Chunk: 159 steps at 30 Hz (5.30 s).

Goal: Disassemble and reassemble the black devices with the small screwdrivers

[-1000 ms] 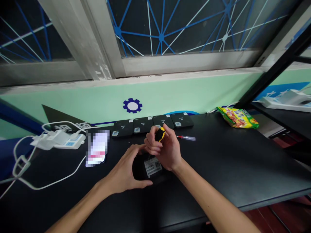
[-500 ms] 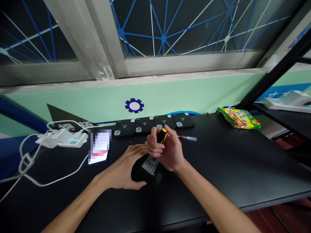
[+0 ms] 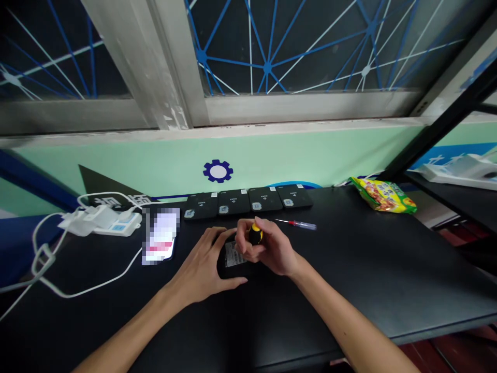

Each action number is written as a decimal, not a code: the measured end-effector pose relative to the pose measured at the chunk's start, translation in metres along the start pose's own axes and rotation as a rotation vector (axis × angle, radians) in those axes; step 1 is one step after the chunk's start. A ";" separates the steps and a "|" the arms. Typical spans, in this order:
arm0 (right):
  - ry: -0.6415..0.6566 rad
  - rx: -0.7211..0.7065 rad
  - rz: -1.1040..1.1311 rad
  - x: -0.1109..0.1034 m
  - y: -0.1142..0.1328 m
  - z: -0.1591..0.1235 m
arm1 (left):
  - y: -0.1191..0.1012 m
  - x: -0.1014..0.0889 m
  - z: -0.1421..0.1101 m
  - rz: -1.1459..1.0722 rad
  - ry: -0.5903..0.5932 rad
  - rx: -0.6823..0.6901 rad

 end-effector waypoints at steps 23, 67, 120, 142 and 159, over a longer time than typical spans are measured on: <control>-0.076 -0.107 -0.062 -0.012 -0.001 -0.004 | -0.011 0.007 0.004 0.114 0.109 0.195; -0.145 -0.098 -0.146 -0.012 0.003 -0.004 | -0.018 -0.016 0.004 -0.082 0.274 0.236; -0.293 -0.238 -0.118 -0.026 0.016 -0.005 | -0.011 0.009 -0.001 0.038 0.089 0.138; -0.339 -0.261 -0.109 -0.026 0.012 -0.006 | -0.013 0.008 -0.002 0.056 0.094 0.147; -0.389 -0.299 -0.222 -0.027 0.013 -0.006 | -0.012 0.009 -0.001 0.079 0.116 0.136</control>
Point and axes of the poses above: each hand's wrist, its own z-axis towards the middle knuckle, its own x-axis out of the palm, y = z × x, the point moved 5 cm from there along z, towards the middle knuckle, and after that the axes turned 7 degrees about y, right-handed, at the moved point
